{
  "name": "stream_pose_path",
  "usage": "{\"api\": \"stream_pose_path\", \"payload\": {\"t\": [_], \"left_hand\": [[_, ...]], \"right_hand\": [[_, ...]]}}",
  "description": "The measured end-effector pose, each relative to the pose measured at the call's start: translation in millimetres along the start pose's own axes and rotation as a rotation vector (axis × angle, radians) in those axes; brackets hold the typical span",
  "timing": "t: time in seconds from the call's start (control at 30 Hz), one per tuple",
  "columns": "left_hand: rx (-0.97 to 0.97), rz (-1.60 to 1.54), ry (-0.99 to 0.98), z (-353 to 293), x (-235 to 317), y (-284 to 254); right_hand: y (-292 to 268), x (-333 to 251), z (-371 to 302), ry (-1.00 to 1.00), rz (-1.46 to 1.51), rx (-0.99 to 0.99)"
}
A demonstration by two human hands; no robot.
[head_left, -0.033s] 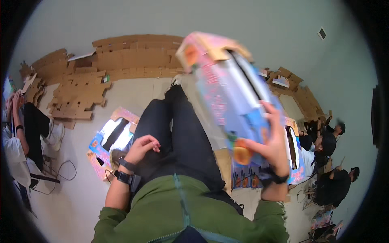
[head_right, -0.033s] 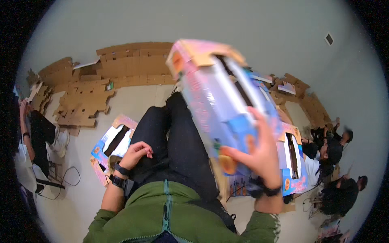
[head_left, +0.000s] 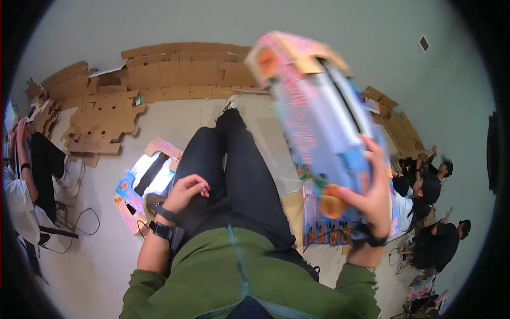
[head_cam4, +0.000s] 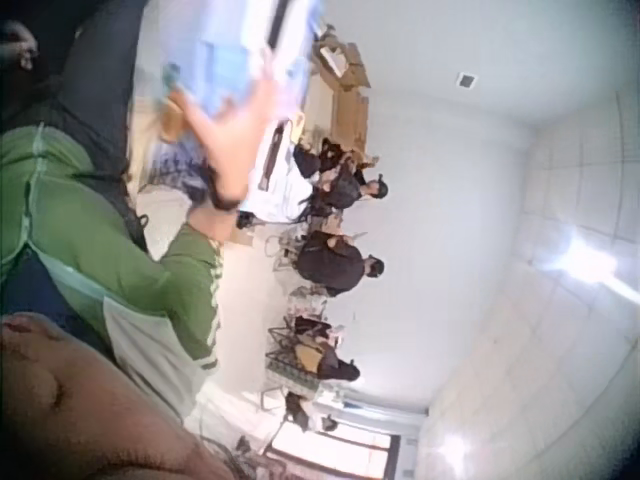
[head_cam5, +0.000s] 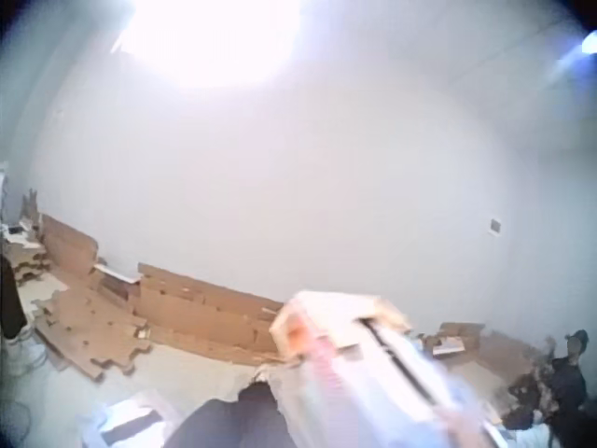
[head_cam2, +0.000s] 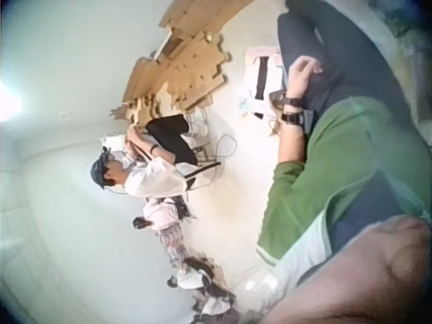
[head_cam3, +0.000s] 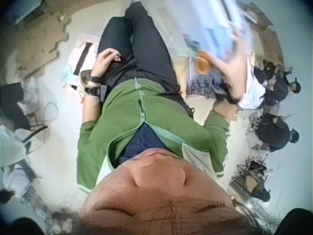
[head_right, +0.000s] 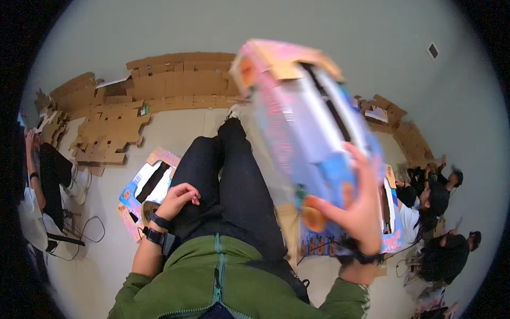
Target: Assemble cardboard fruit boxes by folding and pressing the pre-cut flaps into place.
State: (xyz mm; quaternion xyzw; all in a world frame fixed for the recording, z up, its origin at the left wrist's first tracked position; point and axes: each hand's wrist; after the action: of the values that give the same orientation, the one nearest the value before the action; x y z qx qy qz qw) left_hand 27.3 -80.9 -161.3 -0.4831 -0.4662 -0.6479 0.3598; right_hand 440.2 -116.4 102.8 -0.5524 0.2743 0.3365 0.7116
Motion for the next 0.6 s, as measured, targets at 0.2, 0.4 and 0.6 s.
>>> {"api": "stream_pose_path", "payload": {"t": [0.2, 0.4, 0.6], "left_hand": [[-0.001, -0.018, 0.02, 2.5, 0.4, 0.2], [0.0, 0.017, 0.02, 4.3, 0.5, 1.8], [0.019, 0.016, -0.007, 4.4, 1.3, 2.7]], "right_hand": [[-114.4, 2.2, -61.5, 0.033, -0.528, 0.432], [-165.0, 105.7, -89.0, 0.288, -0.52, 0.456], [-166.9, 193.4, -99.6, 0.396, -0.539, 0.241]]}}
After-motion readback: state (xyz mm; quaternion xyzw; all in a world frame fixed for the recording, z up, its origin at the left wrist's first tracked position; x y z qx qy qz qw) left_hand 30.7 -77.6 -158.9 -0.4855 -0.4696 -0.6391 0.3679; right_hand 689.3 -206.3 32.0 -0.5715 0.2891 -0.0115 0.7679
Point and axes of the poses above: each hand's wrist, its own z-axis towards the middle knuckle, its own y-axis out of the palm, x = y × z, and after that the axes turned 9 degrees about y, right-handed
